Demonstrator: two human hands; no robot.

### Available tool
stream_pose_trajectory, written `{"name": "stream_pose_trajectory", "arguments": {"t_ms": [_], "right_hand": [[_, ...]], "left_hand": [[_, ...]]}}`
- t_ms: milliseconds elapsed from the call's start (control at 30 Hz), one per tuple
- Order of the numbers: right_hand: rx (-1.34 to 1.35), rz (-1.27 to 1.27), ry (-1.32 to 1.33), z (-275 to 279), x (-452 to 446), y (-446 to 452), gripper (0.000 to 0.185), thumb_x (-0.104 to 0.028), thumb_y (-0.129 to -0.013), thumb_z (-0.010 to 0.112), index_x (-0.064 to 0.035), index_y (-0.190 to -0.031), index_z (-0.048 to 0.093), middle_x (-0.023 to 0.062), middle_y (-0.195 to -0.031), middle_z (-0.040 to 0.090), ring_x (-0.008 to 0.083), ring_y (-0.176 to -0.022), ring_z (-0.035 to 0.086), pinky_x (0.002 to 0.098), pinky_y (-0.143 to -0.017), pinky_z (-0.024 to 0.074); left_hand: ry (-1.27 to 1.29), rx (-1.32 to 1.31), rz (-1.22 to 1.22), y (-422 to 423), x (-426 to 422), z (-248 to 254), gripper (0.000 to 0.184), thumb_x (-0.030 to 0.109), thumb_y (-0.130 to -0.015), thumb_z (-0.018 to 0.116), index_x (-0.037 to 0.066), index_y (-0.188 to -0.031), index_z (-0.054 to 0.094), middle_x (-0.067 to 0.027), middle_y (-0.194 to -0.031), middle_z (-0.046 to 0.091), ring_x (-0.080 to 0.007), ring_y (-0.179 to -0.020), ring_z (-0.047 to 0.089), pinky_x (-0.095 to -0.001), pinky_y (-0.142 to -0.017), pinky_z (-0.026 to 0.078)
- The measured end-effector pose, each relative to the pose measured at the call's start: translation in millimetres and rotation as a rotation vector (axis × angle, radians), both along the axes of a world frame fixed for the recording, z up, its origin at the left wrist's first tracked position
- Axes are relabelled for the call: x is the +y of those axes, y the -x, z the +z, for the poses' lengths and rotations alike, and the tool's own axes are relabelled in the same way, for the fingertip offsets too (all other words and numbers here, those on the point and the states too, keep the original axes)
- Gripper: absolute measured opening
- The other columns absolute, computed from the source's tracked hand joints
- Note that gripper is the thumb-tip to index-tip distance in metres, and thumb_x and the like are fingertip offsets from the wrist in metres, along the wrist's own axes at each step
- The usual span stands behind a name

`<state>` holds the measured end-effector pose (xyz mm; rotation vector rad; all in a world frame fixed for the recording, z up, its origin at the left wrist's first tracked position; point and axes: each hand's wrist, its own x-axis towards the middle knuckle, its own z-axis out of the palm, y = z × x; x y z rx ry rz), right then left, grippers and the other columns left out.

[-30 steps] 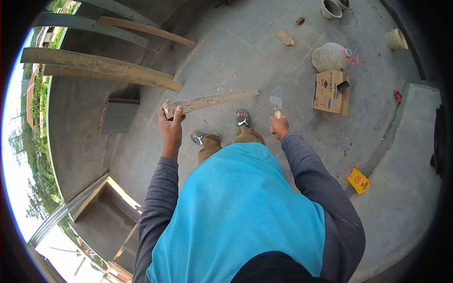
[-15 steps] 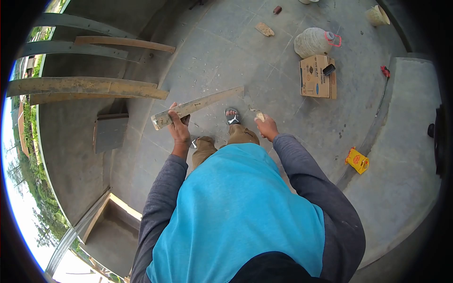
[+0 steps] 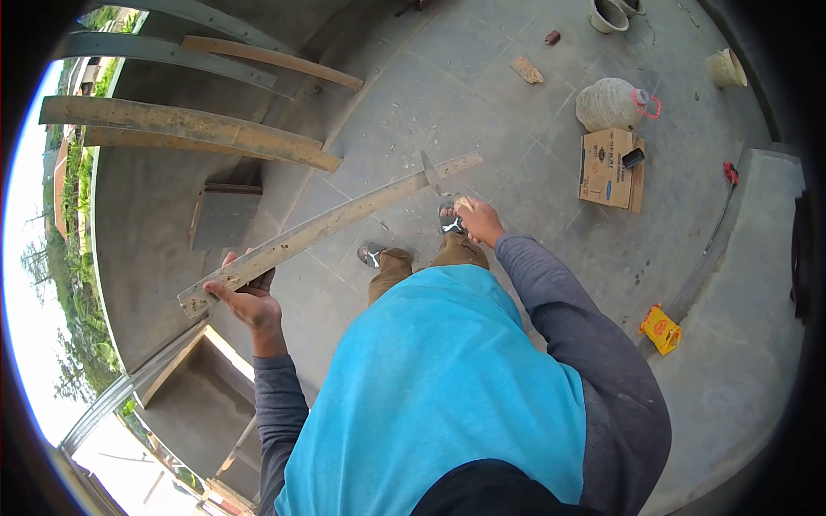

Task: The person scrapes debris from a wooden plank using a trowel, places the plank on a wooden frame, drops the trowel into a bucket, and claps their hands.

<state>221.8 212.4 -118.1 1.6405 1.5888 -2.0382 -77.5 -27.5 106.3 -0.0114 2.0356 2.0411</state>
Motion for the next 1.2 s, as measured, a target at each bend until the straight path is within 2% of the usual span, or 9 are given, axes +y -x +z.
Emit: {"name": "stream_pose_trajectory", "arguments": {"t_ms": [133, 400, 500, 533, 600, 667, 800, 1000, 1200], "right_hand": [[0.109, 0.021, -0.222, -3.3, -9.9, 21.6, 0.036, -0.036, -0.090, 0.059, -0.0051, -0.108, 0.065, 0.0053, -0.067, 0.059, 0.0131, -0.046, 0.053, 0.0304, -0.039, 0.0410], [0.096, -0.318, 0.292, 14.0, 31.8, 53.5, 0.040, -0.036, -0.095, 0.058, -0.0091, -0.124, 0.055, 0.0033, -0.071, 0.056, 0.0127, -0.047, 0.051, 0.0277, -0.038, 0.0419], [0.058, -0.355, 0.164, -3.3, 29.9, 48.6, 0.039, -0.036, -0.094, 0.060, -0.0086, -0.121, 0.058, 0.0030, -0.072, 0.056, 0.0108, -0.048, 0.052, 0.0270, -0.037, 0.0397], [0.057, -0.349, 0.169, -5.7, 29.7, 42.7, 0.039, -0.036, -0.094, 0.060, -0.0086, -0.121, 0.058, 0.0030, -0.072, 0.056, 0.0108, -0.048, 0.052, 0.0270, -0.037, 0.0397], [-0.061, -0.033, -0.048, -7.9, 28.2, 24.2, 0.042, -0.039, -0.091, 0.062, -0.0068, -0.117, 0.062, 0.0084, -0.081, 0.065, 0.0196, -0.058, 0.062, 0.0336, -0.047, 0.0479], [-0.071, 0.156, -0.195, -26.3, 26.7, 2.9, 0.044, -0.040, -0.089, 0.063, -0.0056, -0.116, 0.063, 0.0115, -0.089, 0.067, 0.0256, -0.069, 0.066, 0.0375, -0.057, 0.0506], [-0.122, 0.504, -0.451, -14.1, 12.1, -14.2, 0.053, -0.043, -0.084, 0.066, -0.0047, -0.120, 0.064, 0.0187, -0.110, 0.069, 0.0390, -0.101, 0.064, 0.0449, -0.087, 0.0500], [-0.150, 0.530, -0.419, -9.0, -5.4, -16.4, 0.059, -0.043, -0.084, 0.066, -0.0050, -0.128, 0.061, 0.0211, -0.119, 0.066, 0.0376, -0.110, 0.062, 0.0438, -0.093, 0.0487], [-0.059, 0.307, -0.523, -14.8, -21.3, -33.7, 0.060, -0.043, -0.084, 0.066, -0.0019, -0.127, 0.061, 0.0225, -0.116, 0.066, 0.0379, -0.108, 0.063, 0.0437, -0.092, 0.0492]], "left_hand": [[0.003, 0.041, 0.056, -2.1, -10.5, 16.9, 0.089, 0.077, -0.091, 0.032, -0.002, -0.129, 0.046, -0.0244, -0.118, 0.059, -0.0354, -0.112, 0.062, -0.0490, -0.087, 0.059], [-0.201, 0.057, 0.229, 9.1, -28.2, 16.7, 0.089, 0.084, -0.081, 0.045, 0.005, -0.120, 0.050, -0.0227, -0.110, 0.062, -0.0370, -0.101, 0.065, -0.0552, -0.090, 0.054], [-0.318, 0.116, 0.389, 15.1, -18.3, 2.4, 0.090, 0.096, -0.066, 0.045, 0.011, -0.094, 0.056, -0.0112, -0.072, 0.061, -0.0304, -0.075, 0.065, -0.0517, -0.084, 0.053], [-0.314, 0.118, 0.395, 19.4, -22.3, 0.3, 0.090, 0.096, -0.066, 0.045, 0.011, -0.094, 0.056, -0.0112, -0.072, 0.061, -0.0304, -0.075, 0.065, -0.0517, -0.084, 0.053], [-0.547, 0.176, -0.018, 25.2, -34.9, -4.4, 0.089, 0.100, -0.063, 0.039, 0.013, -0.075, 0.054, -0.0059, -0.062, 0.056, -0.0244, -0.063, 0.060, -0.0450, -0.076, 0.052], [-0.454, 0.227, 0.017, 17.4, -16.1, 17.8, 0.091, 0.103, -0.060, 0.034, 0.014, -0.066, 0.052, -0.0036, -0.061, 0.052, -0.0196, -0.060, 0.055, -0.0395, -0.076, 0.049], [-0.621, 0.220, -0.386, 20.5, -13.3, 29.2, 0.087, 0.098, -0.063, 0.043, 0.013, -0.070, 0.057, -0.0009, -0.069, 0.053, -0.0180, -0.074, 0.056, -0.0390, -0.095, 0.043], [-0.670, 0.184, -0.488, 17.0, 10.8, 5.8, 0.072, 0.085, -0.075, 0.054, 0.013, -0.074, 0.057, -0.0015, -0.084, 0.058, -0.0222, -0.098, 0.058, -0.0472, -0.107, 0.041], [-0.627, 0.238, -0.388, 6.4, 70.5, -31.7, 0.062, 0.064, -0.096, 0.037, 0.009, -0.079, 0.059, -0.0054, -0.078, 0.061, -0.0267, -0.099, 0.061, -0.0504, -0.107, 0.041]]}}
